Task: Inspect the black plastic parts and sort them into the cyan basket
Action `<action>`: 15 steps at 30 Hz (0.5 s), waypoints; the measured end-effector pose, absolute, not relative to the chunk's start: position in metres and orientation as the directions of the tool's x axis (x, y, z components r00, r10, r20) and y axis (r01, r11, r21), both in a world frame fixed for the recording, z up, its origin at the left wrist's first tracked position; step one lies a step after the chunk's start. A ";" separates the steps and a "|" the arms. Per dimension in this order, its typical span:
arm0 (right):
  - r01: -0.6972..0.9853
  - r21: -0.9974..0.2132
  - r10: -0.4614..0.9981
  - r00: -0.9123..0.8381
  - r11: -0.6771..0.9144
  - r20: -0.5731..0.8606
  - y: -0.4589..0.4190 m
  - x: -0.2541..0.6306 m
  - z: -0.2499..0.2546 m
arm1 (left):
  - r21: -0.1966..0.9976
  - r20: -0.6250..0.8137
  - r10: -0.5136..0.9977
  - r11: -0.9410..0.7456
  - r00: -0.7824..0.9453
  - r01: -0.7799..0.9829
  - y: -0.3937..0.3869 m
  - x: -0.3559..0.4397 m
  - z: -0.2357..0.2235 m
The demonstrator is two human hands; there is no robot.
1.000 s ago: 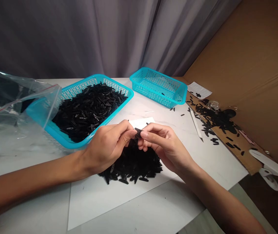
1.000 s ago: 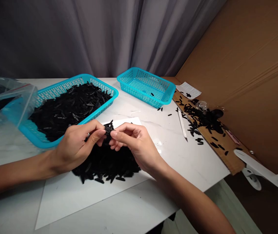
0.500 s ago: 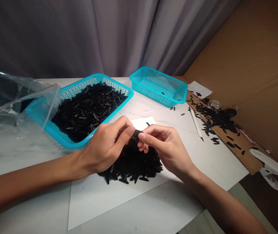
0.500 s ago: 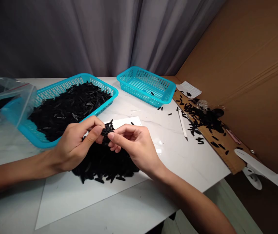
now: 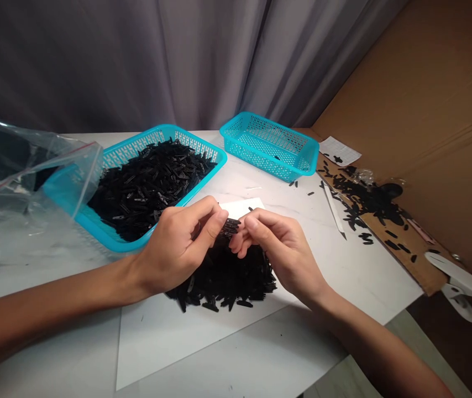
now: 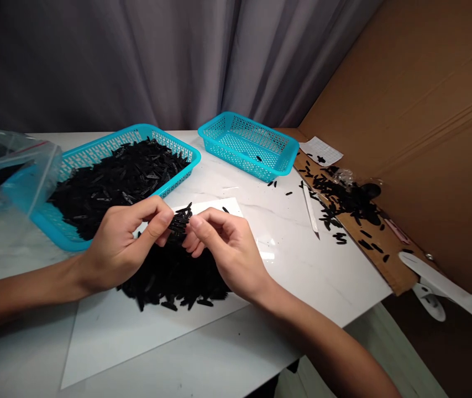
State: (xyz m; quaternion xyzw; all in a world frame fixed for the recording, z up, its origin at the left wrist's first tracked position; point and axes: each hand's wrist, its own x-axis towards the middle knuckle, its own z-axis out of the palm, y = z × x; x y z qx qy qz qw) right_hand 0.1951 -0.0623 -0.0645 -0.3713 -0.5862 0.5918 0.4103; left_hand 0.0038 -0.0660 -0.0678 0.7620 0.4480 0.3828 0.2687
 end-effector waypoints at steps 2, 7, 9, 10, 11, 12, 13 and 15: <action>-0.008 -0.997 0.927 -0.368 0.075 0.072 -0.063 0.195 -0.063 | 0.746 0.354 0.886 -0.461 0.300 0.481 -0.066 0.003 -0.067; 0.085 -0.984 0.914 -0.390 0.159 0.114 -0.065 0.197 -0.064 | 0.727 0.375 0.879 -0.475 0.294 0.495 -0.067 0.003 -0.066; 0.109 -0.976 0.901 -0.415 0.187 0.127 -0.065 0.197 -0.065 | 0.726 0.373 0.879 -0.476 0.298 0.495 -0.068 0.003 -0.066; 0.120 -0.972 0.893 -0.430 0.201 0.131 -0.065 0.197 -0.066 | 0.728 0.370 0.879 -0.476 0.302 0.494 -0.068 0.003 -0.066; 0.134 -0.967 0.885 -0.445 0.216 0.136 -0.065 0.197 -0.067 | 0.730 0.368 0.878 -0.477 0.307 0.490 -0.068 0.003 -0.066; 0.151 -0.961 0.878 -0.458 0.234 0.142 -0.065 0.197 -0.067 | 0.732 0.366 0.876 -0.479 0.313 0.485 -0.068 0.003 -0.066; 0.168 -0.954 0.872 -0.467 0.250 0.146 -0.065 0.197 -0.068 | 0.734 0.366 0.875 -0.481 0.318 0.480 -0.068 0.004 -0.066; 0.178 -0.947 0.865 -0.477 0.267 0.154 -0.065 0.197 -0.068 | 0.739 0.364 0.873 -0.482 0.324 0.470 -0.068 0.004 -0.066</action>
